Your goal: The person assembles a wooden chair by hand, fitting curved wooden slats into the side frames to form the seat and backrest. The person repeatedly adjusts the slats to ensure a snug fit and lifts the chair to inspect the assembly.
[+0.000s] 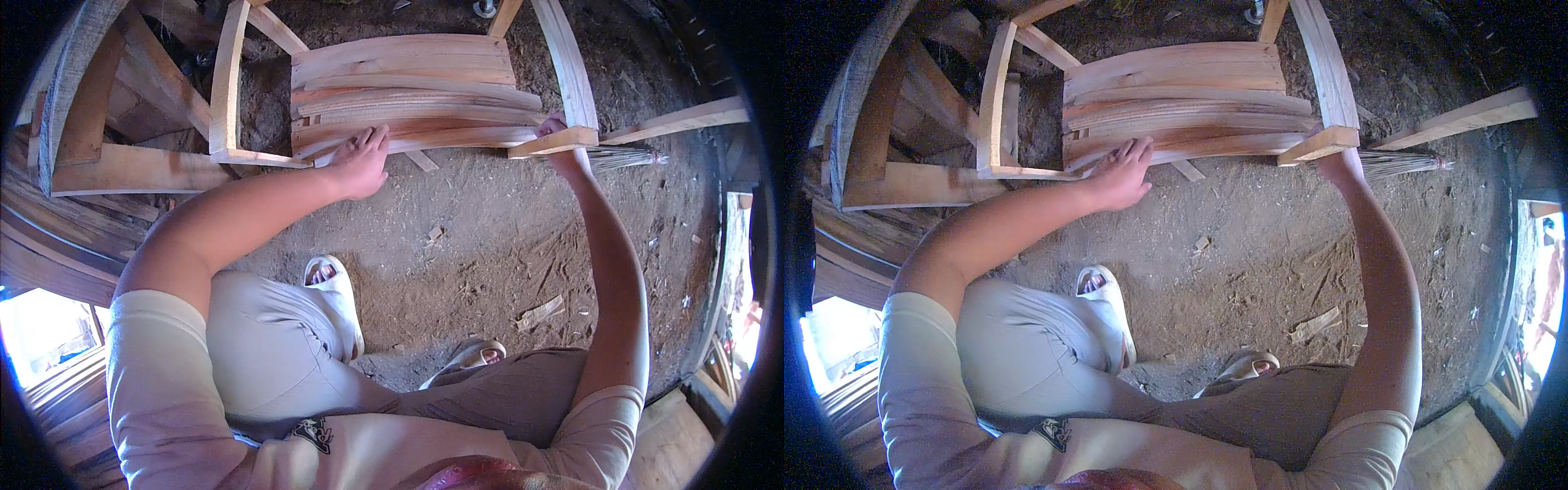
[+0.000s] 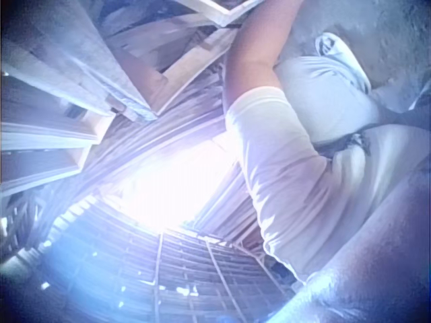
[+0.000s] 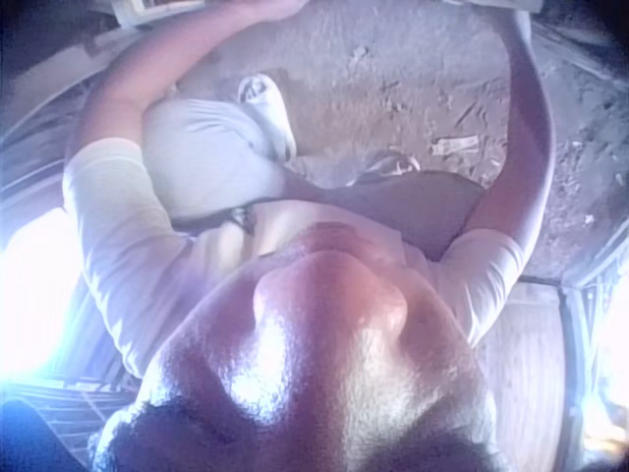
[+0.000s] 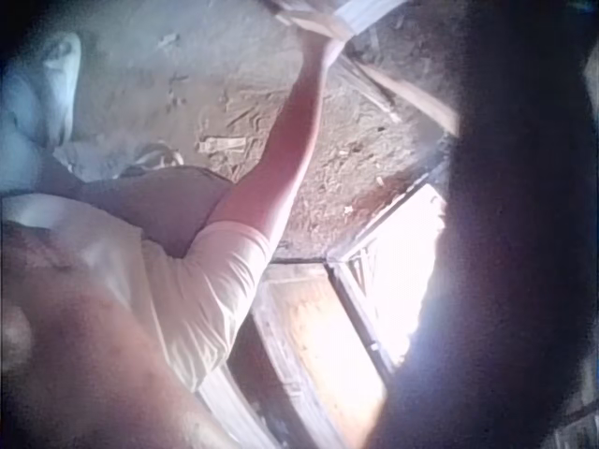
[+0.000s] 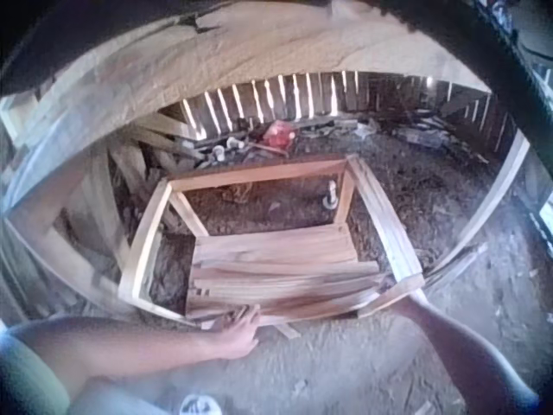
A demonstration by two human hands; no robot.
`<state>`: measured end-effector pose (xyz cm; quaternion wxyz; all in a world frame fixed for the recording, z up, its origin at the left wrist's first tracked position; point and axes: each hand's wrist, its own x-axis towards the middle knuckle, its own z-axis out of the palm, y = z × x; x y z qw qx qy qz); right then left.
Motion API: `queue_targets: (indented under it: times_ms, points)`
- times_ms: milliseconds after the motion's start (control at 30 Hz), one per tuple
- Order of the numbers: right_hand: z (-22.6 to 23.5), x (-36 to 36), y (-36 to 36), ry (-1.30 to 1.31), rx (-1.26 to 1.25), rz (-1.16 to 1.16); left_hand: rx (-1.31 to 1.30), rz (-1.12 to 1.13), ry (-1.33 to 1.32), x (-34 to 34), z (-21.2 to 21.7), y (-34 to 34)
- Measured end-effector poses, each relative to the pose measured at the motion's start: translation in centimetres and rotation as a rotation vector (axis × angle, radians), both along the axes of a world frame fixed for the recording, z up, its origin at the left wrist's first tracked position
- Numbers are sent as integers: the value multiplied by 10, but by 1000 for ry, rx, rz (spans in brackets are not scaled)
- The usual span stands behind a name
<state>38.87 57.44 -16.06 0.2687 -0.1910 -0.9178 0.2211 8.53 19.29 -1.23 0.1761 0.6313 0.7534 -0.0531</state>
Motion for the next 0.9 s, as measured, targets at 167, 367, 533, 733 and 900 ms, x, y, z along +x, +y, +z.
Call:
queue_targets:
  times_ms: [167,367,533,733,900]
  points:
    - [16,-3,-9,-239,151,11,-167,53,-19,-7,4,-8]
    - [16,7,-9,-195,169,14,-233,29,-4,-10,4,4]
    - [1,2,-7,-239,97,-42,-277,44,78,-18,5,-3]
    - [-18,24,19,-152,-57,-73,-299,34,80,-16,8,9]
    - [2,12,-2,-217,64,-43,-335,74,93,-16,11,2]
